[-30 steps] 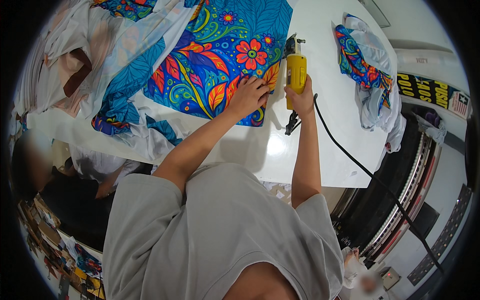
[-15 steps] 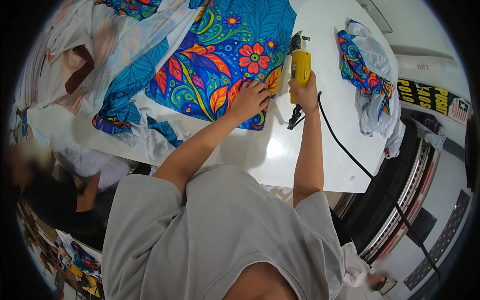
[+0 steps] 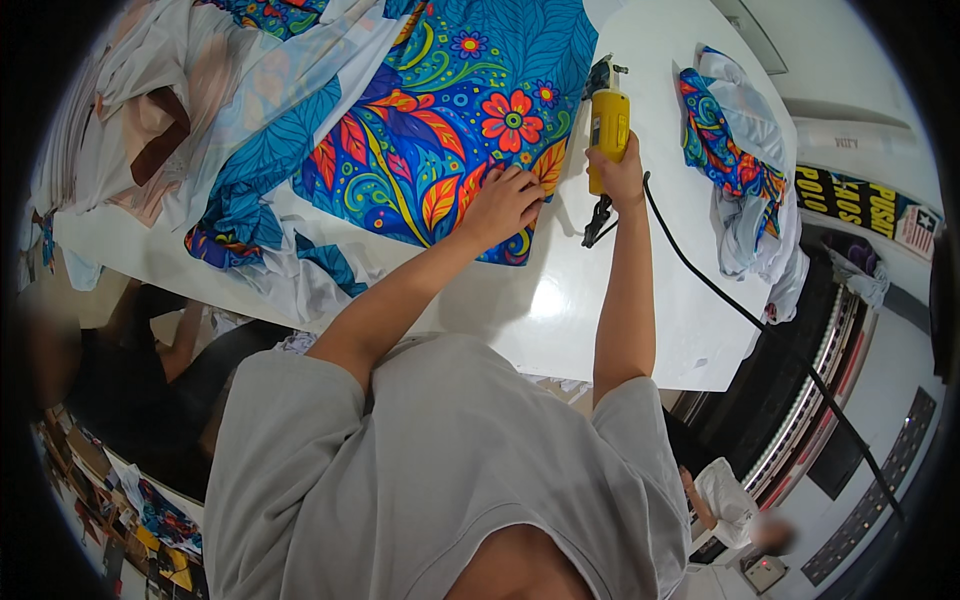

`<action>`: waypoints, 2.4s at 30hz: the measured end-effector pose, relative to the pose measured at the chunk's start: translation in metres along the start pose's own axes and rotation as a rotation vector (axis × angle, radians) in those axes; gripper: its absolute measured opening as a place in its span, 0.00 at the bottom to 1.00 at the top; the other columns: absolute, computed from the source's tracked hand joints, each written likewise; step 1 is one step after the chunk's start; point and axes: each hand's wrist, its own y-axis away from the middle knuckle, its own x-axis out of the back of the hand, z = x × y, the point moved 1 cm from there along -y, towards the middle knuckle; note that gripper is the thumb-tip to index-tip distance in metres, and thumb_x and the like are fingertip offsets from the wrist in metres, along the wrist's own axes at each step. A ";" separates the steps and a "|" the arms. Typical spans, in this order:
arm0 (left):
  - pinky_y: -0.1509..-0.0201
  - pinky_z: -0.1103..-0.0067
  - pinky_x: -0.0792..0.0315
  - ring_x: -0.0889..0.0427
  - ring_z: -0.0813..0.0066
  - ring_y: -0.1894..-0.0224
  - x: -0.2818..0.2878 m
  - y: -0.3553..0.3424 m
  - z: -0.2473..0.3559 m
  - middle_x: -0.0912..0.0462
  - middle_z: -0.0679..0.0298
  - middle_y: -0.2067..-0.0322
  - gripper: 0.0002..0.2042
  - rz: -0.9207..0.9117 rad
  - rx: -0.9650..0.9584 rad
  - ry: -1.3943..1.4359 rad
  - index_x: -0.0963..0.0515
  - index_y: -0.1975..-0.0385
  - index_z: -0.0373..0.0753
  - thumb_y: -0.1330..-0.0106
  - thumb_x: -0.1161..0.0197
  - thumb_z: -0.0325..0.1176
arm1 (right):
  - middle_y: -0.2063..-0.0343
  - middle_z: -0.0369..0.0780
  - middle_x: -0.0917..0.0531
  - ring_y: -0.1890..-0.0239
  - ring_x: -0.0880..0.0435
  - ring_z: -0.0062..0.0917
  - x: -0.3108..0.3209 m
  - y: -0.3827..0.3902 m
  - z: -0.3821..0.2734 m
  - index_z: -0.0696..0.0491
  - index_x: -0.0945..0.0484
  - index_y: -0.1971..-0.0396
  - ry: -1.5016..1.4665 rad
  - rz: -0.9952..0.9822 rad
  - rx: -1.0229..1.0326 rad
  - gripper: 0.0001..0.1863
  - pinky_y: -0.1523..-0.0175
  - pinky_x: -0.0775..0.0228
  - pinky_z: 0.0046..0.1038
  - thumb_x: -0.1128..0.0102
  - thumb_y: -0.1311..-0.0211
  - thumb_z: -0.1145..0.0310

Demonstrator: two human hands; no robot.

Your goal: The person sits on the floor and uses scissors to cut a colorful patterned fabric along a white paper template. They then move to a table and use a yellow electric cutter to trim the edges of the fabric piece.

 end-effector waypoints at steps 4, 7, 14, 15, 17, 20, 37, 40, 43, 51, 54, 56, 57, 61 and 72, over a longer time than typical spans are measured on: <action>0.45 0.64 0.33 0.26 0.65 0.49 0.002 -0.001 0.001 0.23 0.67 0.58 0.09 -0.013 0.009 0.006 0.21 0.62 0.44 0.41 0.34 0.35 | 0.58 0.46 0.21 0.64 0.17 0.29 0.001 -0.011 0.002 0.62 0.40 0.40 -0.001 0.005 -0.016 0.37 0.61 0.21 0.29 0.32 0.49 0.75; 0.45 0.64 0.34 0.26 0.65 0.49 0.003 -0.001 0.001 0.23 0.67 0.58 0.09 -0.014 0.019 0.017 0.21 0.62 0.44 0.41 0.34 0.35 | 0.61 0.45 0.20 0.72 0.17 0.28 0.000 -0.019 0.001 0.62 0.42 0.38 0.023 0.009 0.028 0.38 0.69 0.21 0.28 0.32 0.47 0.76; 0.44 0.64 0.34 0.27 0.64 0.49 0.004 0.000 0.002 0.23 0.67 0.58 0.09 0.002 0.012 0.018 0.21 0.62 0.44 0.41 0.34 0.35 | 0.59 0.48 0.20 0.65 0.16 0.30 0.002 -0.042 0.006 0.61 0.38 0.40 0.104 0.027 0.019 0.36 0.62 0.22 0.29 0.31 0.48 0.71; 0.44 0.64 0.34 0.26 0.64 0.49 0.004 0.000 0.001 0.23 0.67 0.58 0.10 0.004 0.011 0.024 0.21 0.61 0.44 0.41 0.34 0.35 | 0.57 0.49 0.20 0.60 0.15 0.31 0.002 -0.044 0.003 0.61 0.37 0.40 0.106 0.034 -0.006 0.36 0.58 0.21 0.30 0.31 0.49 0.69; 0.44 0.64 0.34 0.26 0.64 0.49 0.003 0.001 0.000 0.23 0.66 0.57 0.10 0.007 0.013 0.038 0.21 0.61 0.43 0.42 0.34 0.34 | 0.61 0.47 0.20 0.69 0.16 0.30 0.002 -0.050 -0.003 0.62 0.39 0.39 0.099 0.029 0.008 0.37 0.67 0.22 0.30 0.32 0.48 0.71; 0.45 0.66 0.34 0.26 0.64 0.50 0.002 -0.001 0.002 0.22 0.66 0.58 0.09 0.027 0.009 0.048 0.21 0.62 0.43 0.42 0.34 0.33 | 0.64 0.46 0.20 0.72 0.16 0.30 0.007 -0.072 -0.007 0.62 0.40 0.39 0.108 0.025 -0.024 0.37 0.71 0.22 0.31 0.32 0.47 0.72; 0.28 0.49 0.50 0.40 0.55 0.30 -0.035 -0.102 -0.002 0.34 0.50 0.36 0.26 -0.107 -0.043 -0.415 0.28 0.42 0.36 0.36 0.38 0.46 | 0.63 0.41 0.22 0.72 0.20 0.25 0.085 -0.016 0.061 0.56 0.40 0.39 -0.196 0.111 -0.074 0.37 0.71 0.23 0.27 0.35 0.50 0.81; 0.28 0.42 0.58 0.48 0.54 0.25 -0.061 -0.123 -0.014 0.41 0.46 0.31 0.33 -0.091 -0.071 -0.644 0.32 0.36 0.34 0.34 0.43 0.53 | 0.59 0.42 0.23 0.67 0.19 0.26 0.096 0.026 0.077 0.57 0.41 0.37 -0.189 0.125 -0.058 0.37 0.68 0.23 0.27 0.36 0.48 0.79; 0.28 0.40 0.59 0.49 0.52 0.25 -0.076 -0.083 0.009 0.41 0.45 0.30 0.33 -0.339 -0.254 -0.450 0.31 0.35 0.37 0.35 0.43 0.55 | 0.57 0.44 0.22 0.66 0.18 0.27 0.104 0.066 0.087 0.57 0.43 0.35 -0.163 0.150 -0.098 0.38 0.66 0.22 0.28 0.36 0.46 0.77; 0.31 0.34 0.64 0.62 0.40 0.24 0.016 -0.088 -0.050 0.57 0.43 0.26 0.40 -0.239 0.084 -0.585 0.42 0.28 0.46 0.36 0.44 0.62 | 0.54 0.47 0.22 0.61 0.18 0.30 0.091 0.143 0.073 0.57 0.47 0.31 -0.104 0.237 -0.260 0.40 0.59 0.22 0.30 0.38 0.42 0.73; 0.33 0.32 0.64 0.68 0.37 0.24 0.029 -0.038 -0.046 0.64 0.42 0.25 0.43 -0.398 0.074 -0.623 0.49 0.25 0.46 0.36 0.46 0.64 | 0.54 0.46 0.22 0.65 0.18 0.27 0.086 0.168 0.098 0.57 0.47 0.31 -0.096 0.277 -0.189 0.41 0.62 0.21 0.29 0.38 0.44 0.78; 0.35 0.29 0.62 0.74 0.36 0.24 0.043 0.038 -0.032 0.67 0.42 0.25 0.43 -0.513 0.036 -0.665 0.50 0.25 0.45 0.34 0.49 0.65 | 0.53 0.46 0.22 0.57 0.19 0.30 0.079 0.193 0.072 0.57 0.46 0.32 -0.145 0.216 -0.236 0.39 0.55 0.23 0.31 0.39 0.42 0.76; 0.34 0.33 0.57 0.66 0.34 0.25 0.065 0.064 0.007 0.62 0.39 0.26 0.42 -0.771 0.118 -0.708 0.48 0.26 0.44 0.33 0.49 0.63 | 0.52 0.46 0.22 0.53 0.20 0.31 0.079 0.207 0.069 0.57 0.45 0.32 -0.165 0.199 -0.272 0.38 0.52 0.24 0.32 0.39 0.41 0.76; 0.37 0.53 0.33 0.28 0.36 0.40 0.127 0.122 0.056 0.31 0.38 0.39 0.32 -1.458 0.278 -0.455 0.33 0.35 0.40 0.33 0.44 0.55 | 0.53 0.43 0.22 0.52 0.21 0.28 0.058 0.256 0.098 0.57 0.45 0.32 -0.231 0.155 -0.184 0.38 0.49 0.26 0.30 0.40 0.43 0.79; 0.33 0.60 0.37 0.32 0.51 0.36 0.010 -0.026 0.018 0.30 0.51 0.38 0.16 -0.272 -0.301 -0.085 0.26 0.48 0.37 0.33 0.40 0.35 | 0.48 0.41 0.24 0.46 0.24 0.27 0.035 0.343 0.082 0.56 0.48 0.30 -0.319 0.093 -0.212 0.41 0.42 0.30 0.31 0.40 0.43 0.79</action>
